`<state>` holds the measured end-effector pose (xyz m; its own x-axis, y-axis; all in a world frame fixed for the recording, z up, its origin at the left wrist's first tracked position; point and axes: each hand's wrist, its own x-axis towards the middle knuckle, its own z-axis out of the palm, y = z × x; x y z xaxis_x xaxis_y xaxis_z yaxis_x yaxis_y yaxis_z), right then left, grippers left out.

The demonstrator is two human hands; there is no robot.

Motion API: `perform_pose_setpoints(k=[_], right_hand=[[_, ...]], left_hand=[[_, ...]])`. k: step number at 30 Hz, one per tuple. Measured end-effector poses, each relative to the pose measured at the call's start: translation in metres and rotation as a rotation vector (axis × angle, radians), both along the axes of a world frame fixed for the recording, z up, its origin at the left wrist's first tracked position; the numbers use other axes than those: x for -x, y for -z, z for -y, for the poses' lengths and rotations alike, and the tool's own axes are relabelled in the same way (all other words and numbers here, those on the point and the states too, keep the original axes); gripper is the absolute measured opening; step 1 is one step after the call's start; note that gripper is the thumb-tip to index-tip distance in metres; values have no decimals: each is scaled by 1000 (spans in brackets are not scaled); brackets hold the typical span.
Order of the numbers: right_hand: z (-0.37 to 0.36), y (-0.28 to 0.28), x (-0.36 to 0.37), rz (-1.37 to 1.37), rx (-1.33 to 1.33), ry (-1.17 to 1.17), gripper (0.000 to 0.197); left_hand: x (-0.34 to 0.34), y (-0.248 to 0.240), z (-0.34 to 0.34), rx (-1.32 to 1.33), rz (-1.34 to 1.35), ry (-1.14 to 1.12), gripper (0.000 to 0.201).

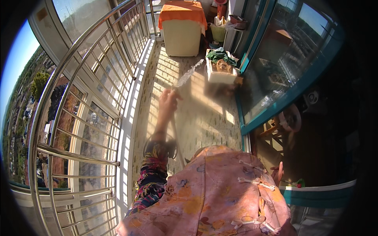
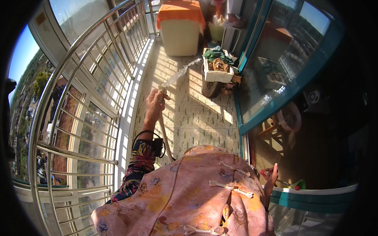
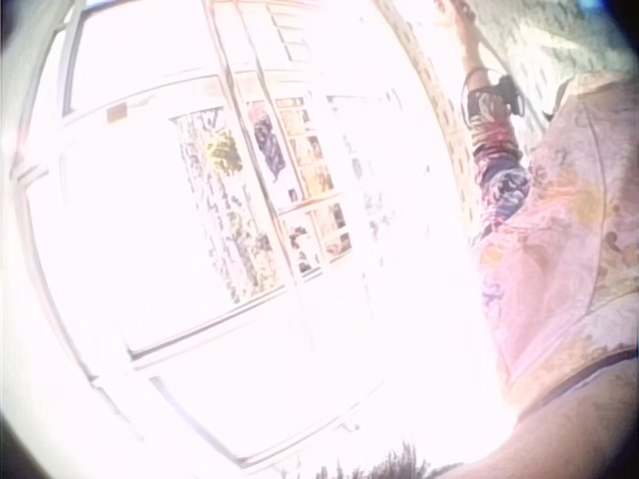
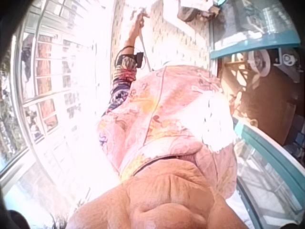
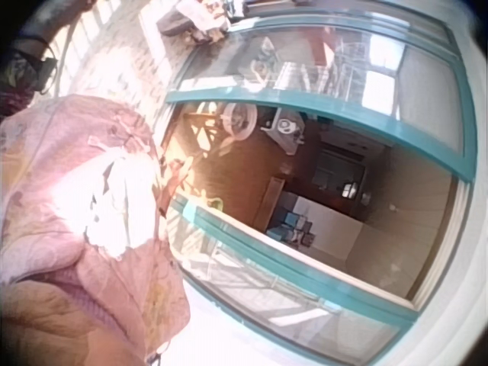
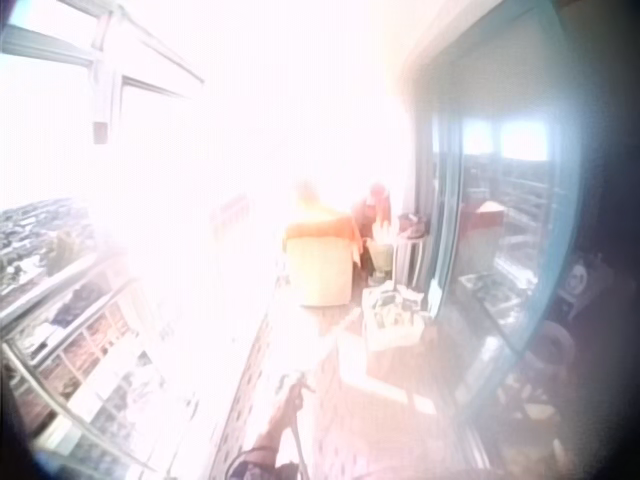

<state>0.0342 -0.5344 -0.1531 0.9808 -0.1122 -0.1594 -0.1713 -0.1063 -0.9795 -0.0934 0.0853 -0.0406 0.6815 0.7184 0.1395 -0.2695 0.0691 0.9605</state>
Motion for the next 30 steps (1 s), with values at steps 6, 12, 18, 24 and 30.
perform_pose_setpoints(k=[6, 12, 18, 24, 30], right_hand=[[3, 5, 4, -63, 17, 5, 48], [4, 0, 10, -80, -17, 7, 50], [8, 4, 11, -81, 3, 18, 50], [14, 9, 14, -107, -21, 33, 48], [17, 15, 18, -106, -11, 70, 48]], left_hand=[[3, 34, -8, 45, 32, 49, 22], [8, 50, -8, 72, -8, 13, 20], [9, 61, -8, -42, -109, -61, 22], [6, 57, -14, -87, -158, -122, 23], [-3, 39, -14, -112, -248, -164, 22]])
